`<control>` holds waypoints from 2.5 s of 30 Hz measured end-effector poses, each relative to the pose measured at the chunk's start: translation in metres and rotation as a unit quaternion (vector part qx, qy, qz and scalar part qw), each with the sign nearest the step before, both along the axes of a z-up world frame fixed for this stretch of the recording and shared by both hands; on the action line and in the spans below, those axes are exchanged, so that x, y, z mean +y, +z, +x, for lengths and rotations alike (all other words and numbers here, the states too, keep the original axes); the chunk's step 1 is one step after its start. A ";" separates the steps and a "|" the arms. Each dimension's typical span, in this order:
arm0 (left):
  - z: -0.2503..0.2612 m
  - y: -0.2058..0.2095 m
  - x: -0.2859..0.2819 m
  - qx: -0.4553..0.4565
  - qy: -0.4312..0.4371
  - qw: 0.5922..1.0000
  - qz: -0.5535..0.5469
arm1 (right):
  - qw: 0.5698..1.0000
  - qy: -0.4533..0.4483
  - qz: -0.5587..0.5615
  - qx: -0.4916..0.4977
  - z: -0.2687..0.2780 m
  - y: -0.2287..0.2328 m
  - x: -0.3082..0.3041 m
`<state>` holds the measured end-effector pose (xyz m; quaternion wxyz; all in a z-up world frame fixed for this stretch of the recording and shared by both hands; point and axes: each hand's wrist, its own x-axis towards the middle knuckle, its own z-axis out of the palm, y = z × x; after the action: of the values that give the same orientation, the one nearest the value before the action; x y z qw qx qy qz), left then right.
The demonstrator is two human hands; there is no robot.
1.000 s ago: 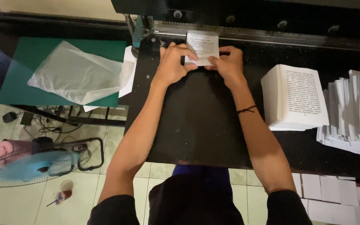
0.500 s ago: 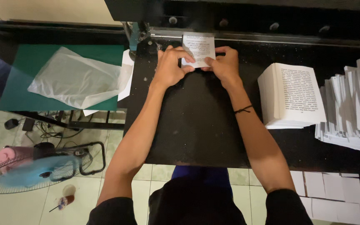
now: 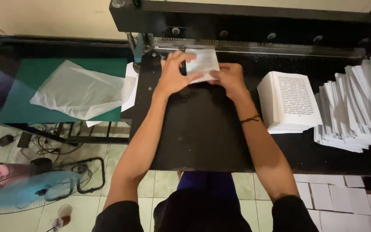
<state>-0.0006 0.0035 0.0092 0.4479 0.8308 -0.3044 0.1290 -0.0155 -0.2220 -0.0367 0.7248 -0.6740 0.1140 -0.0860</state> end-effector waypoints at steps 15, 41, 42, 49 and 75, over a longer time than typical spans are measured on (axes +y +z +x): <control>-0.069 0.033 -0.045 0.011 -0.153 0.961 -0.230 | 0.981 0.046 -0.143 -0.120 -0.128 0.081 0.008; -0.080 0.030 -0.065 0.130 -0.250 0.958 0.056 | 0.597 -0.202 -0.758 -0.167 -0.290 0.188 -0.170; -0.080 0.030 -0.064 0.134 -0.247 0.958 0.057 | 0.576 -0.229 -0.741 -0.257 -0.290 0.191 -0.155; -0.071 0.019 -0.062 0.116 -0.253 0.960 0.040 | 0.760 -0.170 -0.611 -0.145 -0.256 0.127 -0.121; -0.089 0.038 -0.061 -0.005 -0.305 0.934 -0.184 | 0.898 -0.175 -0.302 -0.270 -0.196 0.115 -0.040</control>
<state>-0.0898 -0.0578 0.0474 0.6093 0.6005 -0.5160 0.0440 -0.2113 -0.2618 0.0779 0.4631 -0.7805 -0.0013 -0.4200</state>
